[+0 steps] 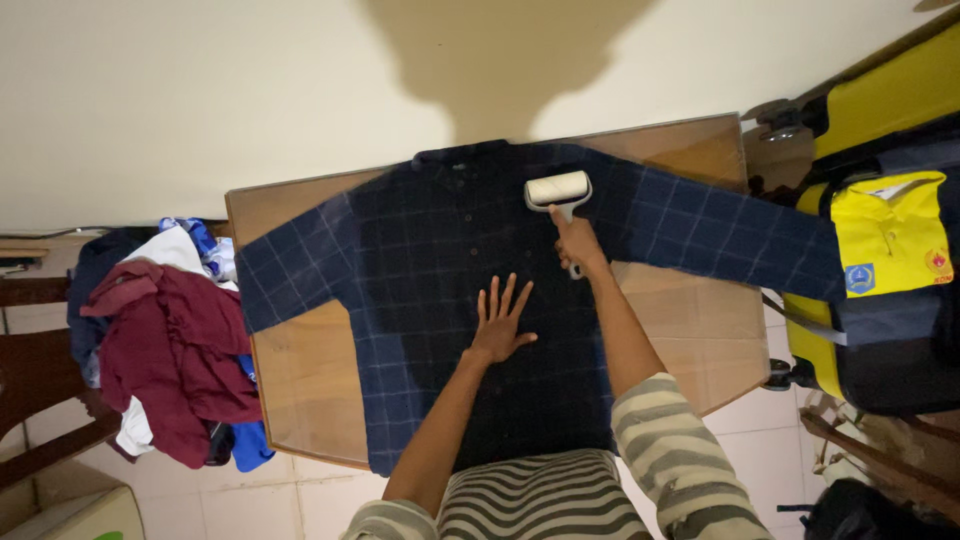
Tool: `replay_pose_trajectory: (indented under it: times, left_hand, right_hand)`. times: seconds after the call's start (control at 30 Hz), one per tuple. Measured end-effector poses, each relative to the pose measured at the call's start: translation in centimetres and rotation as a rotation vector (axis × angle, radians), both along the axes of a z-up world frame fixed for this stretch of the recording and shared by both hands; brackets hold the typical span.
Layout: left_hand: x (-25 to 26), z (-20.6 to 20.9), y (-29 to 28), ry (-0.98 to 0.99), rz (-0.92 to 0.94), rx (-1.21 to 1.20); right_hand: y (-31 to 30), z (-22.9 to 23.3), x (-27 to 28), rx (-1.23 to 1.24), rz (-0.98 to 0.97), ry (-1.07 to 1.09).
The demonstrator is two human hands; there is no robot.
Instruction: The person uses a lint roller to clean a dark plaid shirt laid out on a table, rolling the tool across the front and sleeves while holding the fabric flat.
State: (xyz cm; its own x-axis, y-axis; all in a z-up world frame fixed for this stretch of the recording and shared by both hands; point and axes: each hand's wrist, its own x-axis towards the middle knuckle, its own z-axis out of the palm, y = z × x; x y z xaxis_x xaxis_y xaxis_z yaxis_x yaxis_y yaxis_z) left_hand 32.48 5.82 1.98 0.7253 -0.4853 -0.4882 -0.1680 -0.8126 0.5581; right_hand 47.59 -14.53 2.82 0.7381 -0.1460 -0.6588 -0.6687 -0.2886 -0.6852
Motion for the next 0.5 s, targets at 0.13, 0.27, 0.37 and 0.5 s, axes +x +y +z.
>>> replay_pose_trajectory:
  times: [0.13, 0.27, 0.37, 0.5]
  left_hand:
    - [-0.1, -0.5, 0.1, -0.054, 0.002, -0.027]
    - [-0.1, -0.2, 0.1, -0.015, 0.012, -0.016]
    - [-0.1, 0.2, 0.1, 0.01, 0.018, -0.018]
    - [0.2, 0.3, 0.2, -0.006, 0.024, -0.043]
  right_hand:
    - [0.0, -0.5, 0.3, 0.018, -0.026, -0.002]
    - [0.4, -2.0, 1.0, -0.011, -0.032, -0.024]
    - [0.6, -3.0, 2.4, -0.015, -0.056, -0.06]
    - [0.9, -2.9, 4.8, -0.054, -0.047, -0.021]
